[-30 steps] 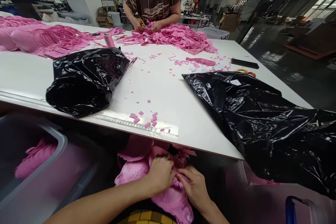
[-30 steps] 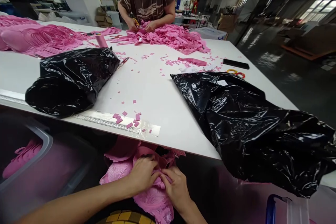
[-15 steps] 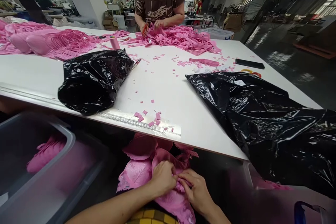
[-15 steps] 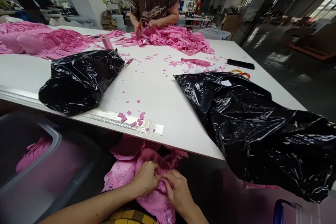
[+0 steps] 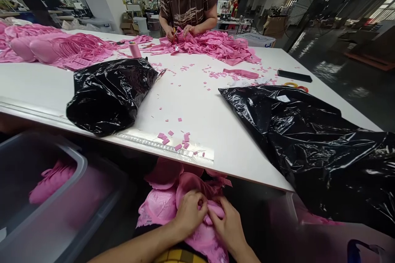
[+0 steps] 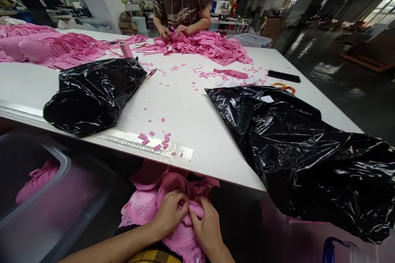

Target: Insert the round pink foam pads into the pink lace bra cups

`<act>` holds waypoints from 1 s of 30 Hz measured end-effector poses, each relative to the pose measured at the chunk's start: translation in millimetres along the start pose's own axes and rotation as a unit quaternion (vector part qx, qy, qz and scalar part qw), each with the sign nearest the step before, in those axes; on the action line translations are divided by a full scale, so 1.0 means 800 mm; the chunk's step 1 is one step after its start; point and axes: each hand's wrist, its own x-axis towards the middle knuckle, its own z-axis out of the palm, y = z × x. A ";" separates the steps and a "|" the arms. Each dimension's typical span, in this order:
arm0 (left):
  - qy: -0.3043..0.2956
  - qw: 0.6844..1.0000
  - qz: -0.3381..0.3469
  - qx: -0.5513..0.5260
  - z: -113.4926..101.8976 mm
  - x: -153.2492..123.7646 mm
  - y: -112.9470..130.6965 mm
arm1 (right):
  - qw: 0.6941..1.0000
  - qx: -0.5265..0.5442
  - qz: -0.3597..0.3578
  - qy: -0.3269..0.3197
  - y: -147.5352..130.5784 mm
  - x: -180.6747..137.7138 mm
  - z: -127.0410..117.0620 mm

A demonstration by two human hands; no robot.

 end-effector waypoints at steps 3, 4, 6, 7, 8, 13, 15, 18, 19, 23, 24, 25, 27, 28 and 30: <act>0.009 1.000 0.015 -0.009 0.005 0.000 -0.001 | 1.000 -0.014 0.009 -0.019 -0.001 -0.005 -0.010; 0.008 1.000 0.024 -0.006 0.007 -0.001 0.000 | 1.000 -0.012 0.010 -0.027 0.000 -0.005 -0.012; 0.008 0.999 0.033 0.005 0.012 -0.002 0.001 | 0.999 -0.014 0.003 -0.032 0.001 -0.004 -0.011; 0.010 0.999 0.030 0.011 0.013 -0.002 0.001 | 0.999 -0.018 -0.003 -0.030 0.002 -0.003 -0.008; 0.013 1.000 0.022 0.016 0.014 -0.002 0.001 | 0.999 -0.022 -0.008 -0.025 0.002 -0.001 -0.004; 0.009 1.000 -0.001 0.002 0.005 0.003 0.000 | 0.999 -0.025 0.012 -0.033 0.004 0.009 0.013; 0.014 0.999 0.012 -0.035 -0.002 -0.002 0.000 | 0.999 -0.021 0.008 -0.031 0.005 0.010 0.013; -0.002 0.986 -0.001 -0.165 -0.015 -0.021 -0.001 | 1.000 -0.019 -0.016 0.001 0.005 0.008 0.007; -0.034 0.970 -0.044 -0.236 -0.020 -0.029 -0.003 | 0.999 -0.020 -0.022 0.016 0.005 0.008 0.005; -0.169 0.769 -0.300 -0.539 -0.035 -0.053 -0.009 | 0.998 -0.012 -0.041 0.052 -0.006 0.007 -0.002; -0.166 0.715 -0.329 -0.594 -0.036 -0.053 -0.008 | 0.998 -0.004 -0.043 0.051 -0.010 0.007 -0.003; -0.150 0.674 -0.339 -0.639 -0.035 -0.051 -0.005 | 0.998 0.005 -0.045 0.047 -0.014 0.007 -0.003; -0.096 0.626 -0.330 -0.700 -0.028 -0.042 0.002 | 0.998 0.018 -0.045 0.039 -0.021 0.007 -0.004; -0.070 0.612 -0.327 -0.716 -0.023 -0.036 0.006 | 0.998 0.021 -0.044 0.037 -0.023 0.007 -0.005; -0.026 0.607 -0.318 -0.728 -0.008 -0.027 0.014 | 0.998 0.021 -0.047 0.041 -0.024 0.007 -0.004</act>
